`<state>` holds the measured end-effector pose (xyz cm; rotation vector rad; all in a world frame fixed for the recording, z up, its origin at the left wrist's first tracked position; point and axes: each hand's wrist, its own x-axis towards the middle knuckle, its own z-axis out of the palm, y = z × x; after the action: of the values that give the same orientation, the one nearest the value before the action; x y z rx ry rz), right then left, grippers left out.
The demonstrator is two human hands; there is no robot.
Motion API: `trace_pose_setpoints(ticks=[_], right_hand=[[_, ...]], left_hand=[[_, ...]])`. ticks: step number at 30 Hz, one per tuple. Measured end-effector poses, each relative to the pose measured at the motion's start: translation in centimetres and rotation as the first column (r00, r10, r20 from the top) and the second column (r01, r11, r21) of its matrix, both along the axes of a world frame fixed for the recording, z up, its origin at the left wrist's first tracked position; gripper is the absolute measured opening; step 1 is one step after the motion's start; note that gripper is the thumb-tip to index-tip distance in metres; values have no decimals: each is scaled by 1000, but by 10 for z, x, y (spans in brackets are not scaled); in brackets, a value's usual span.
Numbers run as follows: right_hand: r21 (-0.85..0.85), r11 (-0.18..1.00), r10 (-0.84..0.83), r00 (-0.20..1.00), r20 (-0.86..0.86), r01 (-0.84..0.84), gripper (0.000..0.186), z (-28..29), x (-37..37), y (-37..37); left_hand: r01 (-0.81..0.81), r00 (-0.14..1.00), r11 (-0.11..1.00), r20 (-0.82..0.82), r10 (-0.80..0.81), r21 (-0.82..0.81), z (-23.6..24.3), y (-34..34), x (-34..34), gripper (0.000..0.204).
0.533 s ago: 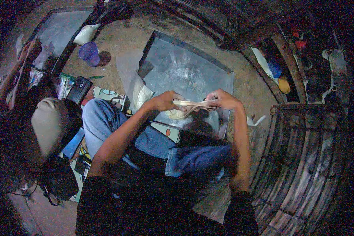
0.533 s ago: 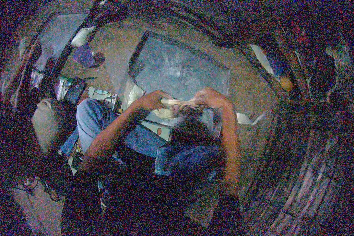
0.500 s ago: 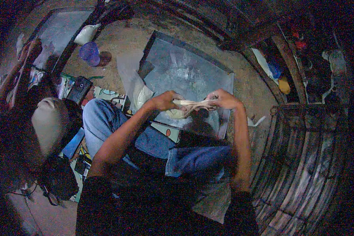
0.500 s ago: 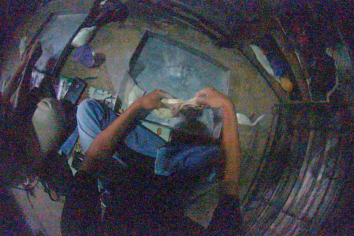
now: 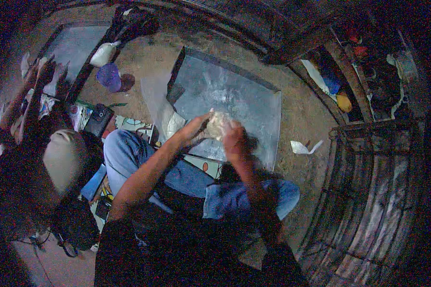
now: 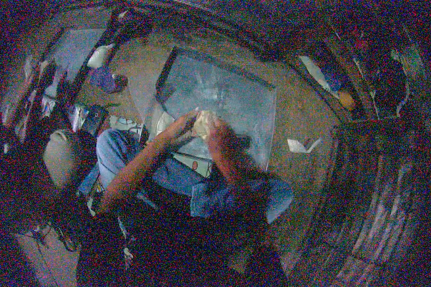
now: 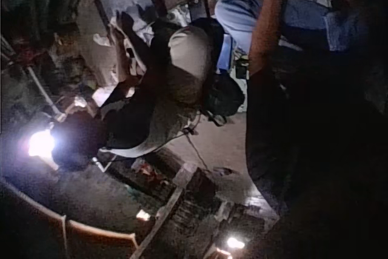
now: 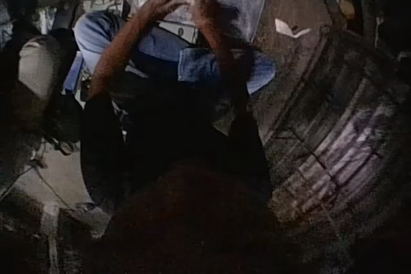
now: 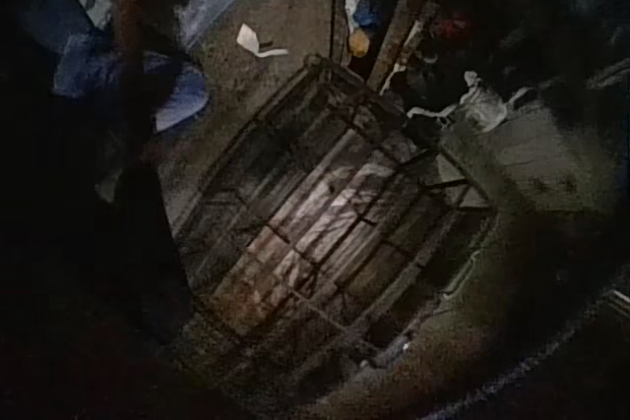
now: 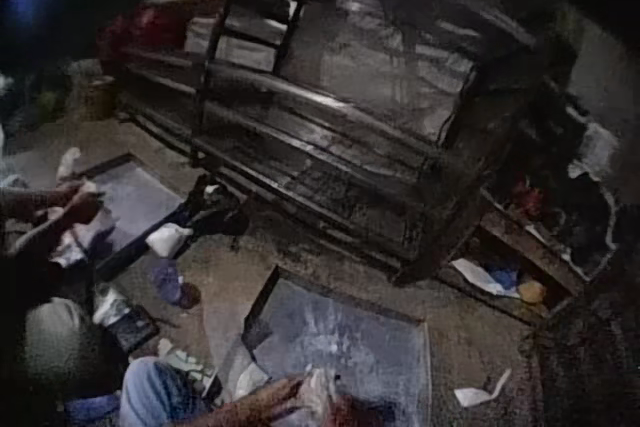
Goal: The person kneads dough on a metal tray by hand, repeatedly folding, pressing, and rolling it until it forms a smooth loaf shape.
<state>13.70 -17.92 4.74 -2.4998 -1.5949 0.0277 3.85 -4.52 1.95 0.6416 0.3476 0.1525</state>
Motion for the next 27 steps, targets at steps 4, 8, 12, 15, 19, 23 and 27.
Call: trace_pose_setpoints(ticks=[4,8,12,15,19,23,27], right_hand=[[99,993,55,995,86,-64,31,-10,-53,0],[244,970,90,898,-430,20,27,19,-41,-12],[63,995,95,801,-591,-72,29,45,-33,-20],[170,964,262,814,-518,-203,28,36,-33,-35],[343,925,175,620,-765,162,37,21,-25,-48],[267,887,68,464,-883,377,58,6,-26,-48],[342,912,172,546,-820,225,73,-47,-13,-58]], left_hand=[[-75,992,943,-76,105,325,-34,11,-13,32],[71,975,886,-218,34,459,4,10,-19,28],[168,956,859,-292,-23,483,2,14,-24,30],[91,989,712,-147,17,696,-8,9,-33,31],[-40,993,871,-77,89,490,-7,1,-36,22],[60,998,919,-53,-43,389,-27,-3,-50,23],[191,978,952,37,-206,240,-31,-25,-45,28]])
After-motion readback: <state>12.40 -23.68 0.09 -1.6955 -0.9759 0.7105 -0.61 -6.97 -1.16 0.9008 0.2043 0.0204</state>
